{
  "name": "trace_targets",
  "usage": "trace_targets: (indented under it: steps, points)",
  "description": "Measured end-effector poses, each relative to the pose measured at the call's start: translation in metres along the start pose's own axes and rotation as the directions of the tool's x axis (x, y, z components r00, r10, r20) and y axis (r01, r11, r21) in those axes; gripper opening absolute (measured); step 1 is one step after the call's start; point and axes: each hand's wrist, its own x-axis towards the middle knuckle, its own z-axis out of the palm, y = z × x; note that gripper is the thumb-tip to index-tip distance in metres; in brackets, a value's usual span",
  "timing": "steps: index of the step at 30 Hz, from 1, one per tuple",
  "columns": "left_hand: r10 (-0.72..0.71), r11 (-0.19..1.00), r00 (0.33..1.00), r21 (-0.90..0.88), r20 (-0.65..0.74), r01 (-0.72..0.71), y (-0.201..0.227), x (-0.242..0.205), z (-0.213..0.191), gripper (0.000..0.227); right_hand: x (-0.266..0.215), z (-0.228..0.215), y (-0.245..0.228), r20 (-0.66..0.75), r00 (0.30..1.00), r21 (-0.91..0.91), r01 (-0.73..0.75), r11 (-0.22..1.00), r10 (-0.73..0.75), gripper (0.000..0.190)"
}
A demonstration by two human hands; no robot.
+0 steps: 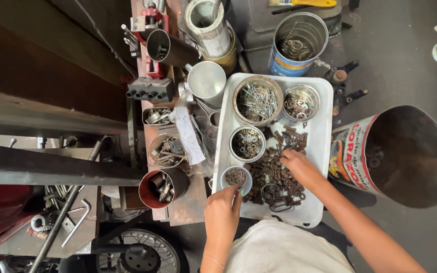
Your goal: Sorting various small metal hardware parts like screws and nails into separate containers
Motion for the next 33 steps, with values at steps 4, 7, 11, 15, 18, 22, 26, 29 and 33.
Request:
trace_targets:
  steps: [4, 7, 11, 15, 18, 22, 26, 29, 33]
  points:
    - [-0.034, 0.999, 0.999, 0.01, 0.007, 0.034, -0.004, 0.0, -0.002, 0.019, 0.001, -0.022, -0.003, -0.027, 1.0, 0.084, 0.017, 0.996, -0.015, 0.025]
    - [-0.044, 0.998, 0.999, -0.047, -0.02, 0.043, -0.004, 0.002, -0.005, 0.02, 0.006, -0.053, -0.006, -0.273, 0.962, 0.245, 0.057, 0.968, 0.012, 0.025]
    - [-0.048, 0.999, 0.999, 0.014, 0.005, 0.048, -0.01, 0.004, -0.001, 0.018, 0.032, -0.126, -0.02, -0.602, 0.786, 0.161, -0.053, 0.985, 0.141, 0.023]
    - [-0.043, 0.999, 0.999, -0.007, 0.022, 0.043, -0.004, 0.011, -0.006, 0.018, 0.061, -0.137, 0.005, -0.717, 0.669, 0.097, -0.18, 0.979, 0.194, 0.031]
    - [-0.028, 0.999, 1.0, -0.027, 0.001, 0.028, -0.004, 0.014, -0.01, 0.016, 0.05, -0.147, -0.018, -0.687, 0.698, 0.202, -0.085, 0.976, 0.203, 0.032]
    - [-0.041, 0.999, 0.999, -0.009, 0.002, 0.041, -0.01, 0.013, -0.006, 0.016, 0.016, -0.111, -0.019, -0.627, 0.753, 0.283, -0.02, 0.959, 0.2, 0.026]
    - [-0.033, 0.999, 0.999, -0.012, 0.016, 0.033, -0.009, 0.017, -0.004, 0.016, -0.007, -0.069, -0.015, -0.25, 0.94, 0.364, -0.129, 0.923, 0.23, 0.032]
    - [0.007, 1.0, 0.999, 0.027, 0.033, -0.008, -0.008, 0.021, 0.001, 0.015, -0.013, -0.037, -0.012, -0.014, 0.982, 0.356, -0.172, 0.919, 0.19, 0.036]
    - [0.055, 0.995, 0.998, 0.088, 0.016, -0.056, -0.007, 0.028, 0.004, 0.013, -0.006, -0.005, -0.009, -0.005, 0.995, 0.346, -0.093, 0.933, 0.101, 0.031]
